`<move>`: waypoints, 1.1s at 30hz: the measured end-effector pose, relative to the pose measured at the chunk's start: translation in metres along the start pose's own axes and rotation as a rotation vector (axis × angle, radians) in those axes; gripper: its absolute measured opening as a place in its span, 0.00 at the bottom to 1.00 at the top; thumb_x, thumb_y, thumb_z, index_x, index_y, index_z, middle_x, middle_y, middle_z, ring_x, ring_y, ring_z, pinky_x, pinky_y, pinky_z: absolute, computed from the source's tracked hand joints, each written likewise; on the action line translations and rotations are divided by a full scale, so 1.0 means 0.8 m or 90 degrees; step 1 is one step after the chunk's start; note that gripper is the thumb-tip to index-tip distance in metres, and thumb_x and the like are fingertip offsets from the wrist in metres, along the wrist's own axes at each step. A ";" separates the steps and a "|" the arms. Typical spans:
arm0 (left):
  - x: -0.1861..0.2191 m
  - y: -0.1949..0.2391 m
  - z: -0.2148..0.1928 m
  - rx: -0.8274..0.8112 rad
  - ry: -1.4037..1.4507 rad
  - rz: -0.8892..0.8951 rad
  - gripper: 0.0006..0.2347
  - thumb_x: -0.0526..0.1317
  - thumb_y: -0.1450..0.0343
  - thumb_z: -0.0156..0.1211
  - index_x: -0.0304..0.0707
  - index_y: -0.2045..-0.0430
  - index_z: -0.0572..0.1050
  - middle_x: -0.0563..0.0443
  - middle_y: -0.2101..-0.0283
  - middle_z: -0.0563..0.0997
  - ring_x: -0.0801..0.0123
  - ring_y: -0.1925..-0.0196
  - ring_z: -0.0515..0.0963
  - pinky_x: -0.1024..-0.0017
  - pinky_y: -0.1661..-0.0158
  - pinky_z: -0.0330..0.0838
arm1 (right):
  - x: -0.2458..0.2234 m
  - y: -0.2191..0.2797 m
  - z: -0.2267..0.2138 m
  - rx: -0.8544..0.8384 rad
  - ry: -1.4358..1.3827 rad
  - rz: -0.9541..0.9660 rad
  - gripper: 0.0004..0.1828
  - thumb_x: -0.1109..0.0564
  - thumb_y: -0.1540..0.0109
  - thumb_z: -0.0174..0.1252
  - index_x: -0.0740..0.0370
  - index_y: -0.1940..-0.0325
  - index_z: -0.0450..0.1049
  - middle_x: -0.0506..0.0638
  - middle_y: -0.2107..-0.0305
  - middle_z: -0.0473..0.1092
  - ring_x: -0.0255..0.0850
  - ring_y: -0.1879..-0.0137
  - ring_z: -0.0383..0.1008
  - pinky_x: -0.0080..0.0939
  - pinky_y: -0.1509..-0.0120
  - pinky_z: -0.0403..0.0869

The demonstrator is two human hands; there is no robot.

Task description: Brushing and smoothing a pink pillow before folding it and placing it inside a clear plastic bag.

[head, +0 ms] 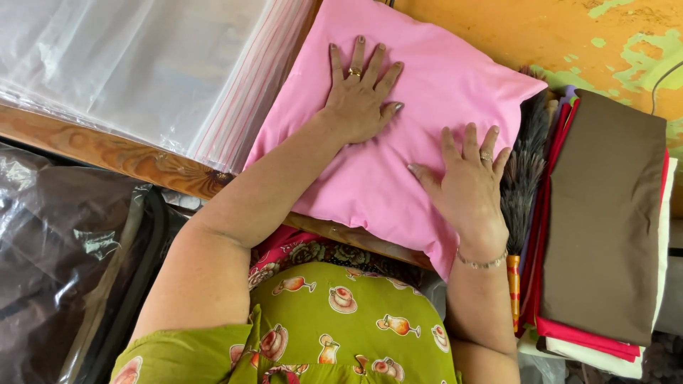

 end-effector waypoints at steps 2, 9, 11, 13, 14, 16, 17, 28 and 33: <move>0.000 -0.001 0.001 0.005 0.000 0.006 0.28 0.58 0.29 0.24 0.50 0.34 0.42 0.44 0.30 0.38 0.42 0.31 0.30 0.34 0.41 0.21 | -0.023 0.023 -0.016 0.006 -0.001 -0.070 0.40 0.32 0.37 0.34 0.61 0.31 0.50 0.68 0.35 0.44 0.69 0.31 0.34 0.70 0.32 0.39; -0.008 0.000 0.001 0.050 0.038 -0.016 0.29 0.59 0.30 0.26 0.51 0.34 0.43 0.43 0.30 0.39 0.42 0.31 0.30 0.36 0.41 0.19 | -0.017 0.029 0.037 -0.035 -0.083 -0.036 0.41 0.31 0.38 0.25 0.55 0.28 0.36 0.57 0.31 0.32 0.54 0.27 0.26 0.61 0.29 0.32; -0.009 0.005 -0.006 0.042 0.040 -0.031 0.29 0.60 0.30 0.25 0.52 0.34 0.42 0.44 0.30 0.38 0.43 0.31 0.29 0.36 0.41 0.19 | -0.003 0.030 0.046 -0.026 -0.108 0.016 0.42 0.30 0.39 0.27 0.56 0.28 0.36 0.58 0.31 0.33 0.56 0.27 0.27 0.64 0.29 0.33; -0.001 0.007 -0.004 0.029 0.039 -0.023 0.29 0.60 0.30 0.24 0.53 0.34 0.40 0.45 0.30 0.36 0.44 0.32 0.27 0.37 0.41 0.18 | 0.003 0.042 0.051 -0.014 -0.137 0.092 0.44 0.29 0.40 0.28 0.57 0.28 0.37 0.58 0.31 0.33 0.58 0.27 0.28 0.67 0.30 0.35; 0.000 0.008 -0.004 0.031 0.033 -0.021 0.29 0.60 0.29 0.24 0.52 0.34 0.40 0.44 0.30 0.36 0.44 0.32 0.27 0.37 0.41 0.18 | 0.000 0.045 0.049 0.013 -0.137 0.090 0.44 0.29 0.40 0.31 0.57 0.28 0.39 0.62 0.32 0.34 0.59 0.27 0.30 0.66 0.30 0.39; 0.000 0.009 -0.005 0.032 0.030 -0.019 0.29 0.60 0.29 0.23 0.51 0.34 0.40 0.44 0.30 0.36 0.44 0.32 0.27 0.37 0.41 0.18 | -0.002 0.049 0.055 0.038 -0.138 0.089 0.43 0.30 0.39 0.34 0.57 0.28 0.41 0.66 0.32 0.35 0.59 0.27 0.32 0.65 0.31 0.43; -0.001 0.010 -0.006 0.031 0.026 -0.015 0.29 0.60 0.29 0.23 0.52 0.34 0.40 0.44 0.30 0.36 0.44 0.32 0.27 0.37 0.41 0.18 | -0.001 0.050 0.059 0.134 -0.132 0.051 0.39 0.34 0.38 0.41 0.59 0.31 0.50 0.67 0.40 0.46 0.61 0.34 0.45 0.66 0.37 0.52; 0.017 0.001 0.015 0.139 0.017 0.040 0.28 0.58 0.27 0.35 0.48 0.33 0.43 0.34 0.31 0.37 0.39 0.31 0.31 0.31 0.40 0.24 | -0.050 0.031 0.000 0.141 -0.057 -0.103 0.30 0.44 0.34 0.42 0.63 0.31 0.54 0.72 0.36 0.47 0.68 0.30 0.39 0.67 0.29 0.40; -0.002 0.007 0.009 0.092 0.033 -0.010 0.27 0.58 0.27 0.30 0.53 0.34 0.41 0.37 0.30 0.39 0.41 0.32 0.29 0.32 0.42 0.21 | -0.026 -0.028 0.039 -0.079 -0.049 -0.047 0.37 0.35 0.36 0.23 0.55 0.28 0.37 0.58 0.31 0.35 0.58 0.27 0.31 0.64 0.29 0.35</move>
Point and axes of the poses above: each hand's wrist, its own y-axis away from the middle knuckle, its own z-axis out of the palm, x = y × z, the point moved 2 cm from there along -y, towards the middle knuckle
